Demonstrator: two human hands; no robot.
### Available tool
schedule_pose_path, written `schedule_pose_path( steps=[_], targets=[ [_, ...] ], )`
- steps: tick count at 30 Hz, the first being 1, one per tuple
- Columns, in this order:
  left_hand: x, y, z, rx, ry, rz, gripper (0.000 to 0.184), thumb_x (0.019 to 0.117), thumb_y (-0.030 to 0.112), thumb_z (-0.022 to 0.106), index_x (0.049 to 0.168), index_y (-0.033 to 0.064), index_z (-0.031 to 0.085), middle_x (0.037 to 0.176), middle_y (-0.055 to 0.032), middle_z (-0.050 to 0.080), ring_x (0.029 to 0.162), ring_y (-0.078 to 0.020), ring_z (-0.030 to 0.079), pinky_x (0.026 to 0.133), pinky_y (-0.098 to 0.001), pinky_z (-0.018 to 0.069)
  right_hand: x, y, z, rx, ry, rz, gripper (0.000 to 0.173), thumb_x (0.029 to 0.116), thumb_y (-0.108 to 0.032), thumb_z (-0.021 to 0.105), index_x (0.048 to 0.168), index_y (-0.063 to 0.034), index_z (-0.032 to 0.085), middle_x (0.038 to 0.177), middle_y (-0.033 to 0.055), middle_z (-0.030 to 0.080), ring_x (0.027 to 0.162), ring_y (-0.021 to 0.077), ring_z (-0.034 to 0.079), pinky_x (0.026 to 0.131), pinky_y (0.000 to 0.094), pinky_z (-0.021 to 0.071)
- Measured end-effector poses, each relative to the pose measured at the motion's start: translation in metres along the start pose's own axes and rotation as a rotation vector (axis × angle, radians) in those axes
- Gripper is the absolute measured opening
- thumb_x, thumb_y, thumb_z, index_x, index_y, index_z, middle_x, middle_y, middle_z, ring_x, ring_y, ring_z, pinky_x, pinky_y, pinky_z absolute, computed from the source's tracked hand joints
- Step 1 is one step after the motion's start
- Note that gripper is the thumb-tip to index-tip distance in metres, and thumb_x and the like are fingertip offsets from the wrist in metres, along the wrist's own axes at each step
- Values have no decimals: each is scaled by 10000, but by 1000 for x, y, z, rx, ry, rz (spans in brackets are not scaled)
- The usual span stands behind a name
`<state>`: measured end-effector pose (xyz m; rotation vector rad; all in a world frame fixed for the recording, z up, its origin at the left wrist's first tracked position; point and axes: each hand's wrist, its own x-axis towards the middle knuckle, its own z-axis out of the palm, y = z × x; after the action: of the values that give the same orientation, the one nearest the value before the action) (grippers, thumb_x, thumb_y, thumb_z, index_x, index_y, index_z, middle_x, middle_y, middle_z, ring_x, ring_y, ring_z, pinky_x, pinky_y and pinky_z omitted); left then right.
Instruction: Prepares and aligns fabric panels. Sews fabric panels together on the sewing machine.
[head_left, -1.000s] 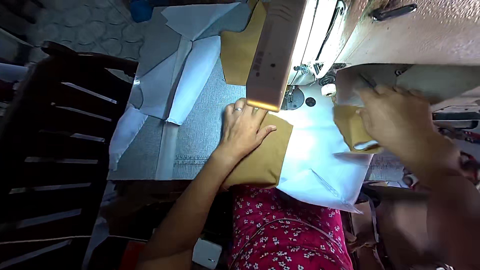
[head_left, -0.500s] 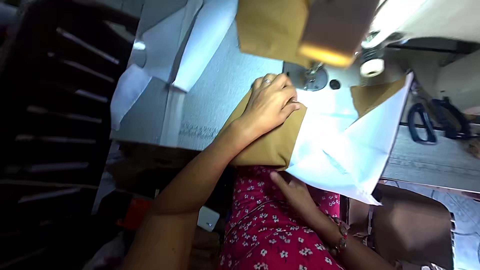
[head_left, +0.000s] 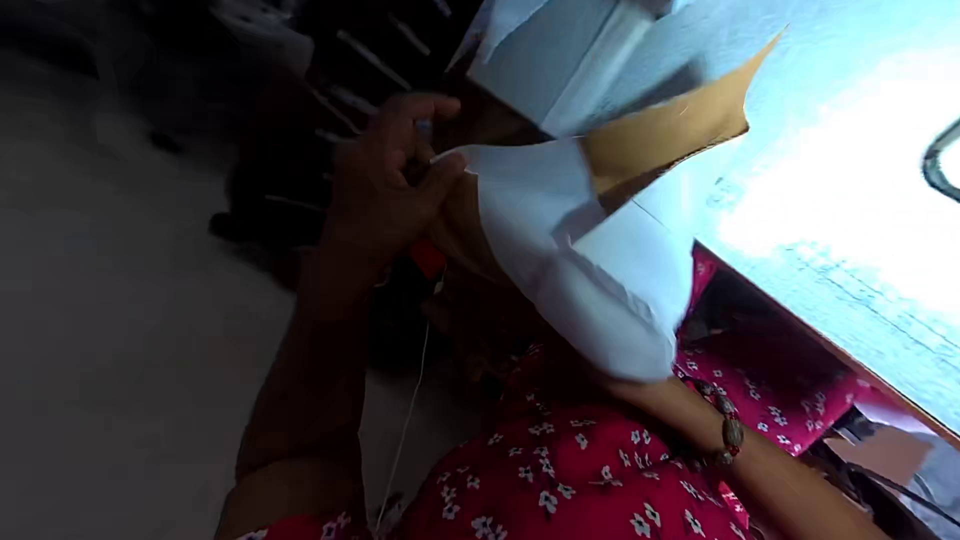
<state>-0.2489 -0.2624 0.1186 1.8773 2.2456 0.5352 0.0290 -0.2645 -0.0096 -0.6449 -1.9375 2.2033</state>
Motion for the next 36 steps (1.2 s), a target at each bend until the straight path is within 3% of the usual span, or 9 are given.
schedule_pose_path(
  steps=[2, 6, 8, 15, 21, 24, 28, 32, 36],
  targets=[
    [-23, -10, 0, 67, -8, -164, 426, 1009, 192, 624, 1369, -30, 568, 828, -106, 647, 648, -73, 536, 643, -239, 477, 28, -31, 7, 142, -169, -60, 299, 1082, -207, 484, 1072, 6, 694, 867, -20, 651, 797, -55, 575, 758, 153, 484],
    [-43, -5, -1, 4, 63, -285, 404, 1008, 194, 605, 1337, -37, 557, 920, -46, 659, 718, 17, 560, 694, -155, 484, 20, -22, -2, 219, -160, -263, 326, 1076, -166, 464, 943, -5, 715, 829, -52, 665, 815, -84, 593, 778, 128, 499],
    [-43, 2, 7, 13, -30, -374, 389, 1007, 176, 611, 1342, -19, 574, 1007, -152, 695, 792, -140, 639, 749, -327, 545, 21, -3, -9, 153, -101, -112, 325, 1073, -201, 463, 929, -57, 716, 816, -66, 669, 805, -54, 625, 762, 170, 528],
    [-19, 4, 48, 96, -166, -442, 392, 1023, 175, 603, 1396, 59, 573, 719, -81, 577, 608, -211, 522, 599, -430, 462, 22, 31, 1, 13, 241, -20, 223, 960, -209, 634, 809, -47, 612, 687, -28, 577, 617, -21, 527, 592, 162, 432],
    [-4, 20, 55, 194, -158, -313, 362, 1039, 163, 554, 1391, 94, 595, 680, -72, 556, 574, -237, 512, 569, -458, 448, 27, 31, 8, -212, 233, -107, 607, 942, -99, 606, 1522, -28, 442, 843, 137, 732, 727, 274, 710, 715, 466, 582],
    [-5, 14, 56, 157, -111, -269, 369, 1030, 148, 551, 1385, 60, 600, 663, -66, 548, 549, -200, 487, 551, -404, 435, 37, 29, -6, -111, 78, 132, 416, 995, -123, 585, 1402, -36, 593, 1058, 168, 743, 960, 275, 720, 915, 474, 549],
    [-11, -5, 56, -76, 83, -232, 342, 1031, 143, 567, 1330, -20, 594, 753, -15, 597, 610, -21, 487, 608, -191, 437, 35, 32, -15, -83, 439, -61, 207, 975, -104, 601, 1122, -26, 724, 942, 78, 754, 833, 103, 716, 783, 317, 586],
    [-19, -22, 65, -326, 74, -347, 361, 1043, 146, 542, 1355, -34, 533, 1049, -61, 681, 813, 12, 597, 762, -186, 507, 41, 16, -27, 177, 356, -27, 466, 940, -61, 657, 1393, -29, 553, 972, 49, 703, 808, 59, 663, 763, 265, 569],
    [-27, -40, 76, -451, 47, -528, 359, 1041, 171, 572, 1359, 8, 541, 948, -11, 672, 790, 14, 589, 749, -194, 498, 57, 16, -30, 313, 375, 31, 331, 985, -7, 621, 1314, -29, 631, 817, -2, 702, 669, 9, 614, 657, 200, 531]
  ],
)
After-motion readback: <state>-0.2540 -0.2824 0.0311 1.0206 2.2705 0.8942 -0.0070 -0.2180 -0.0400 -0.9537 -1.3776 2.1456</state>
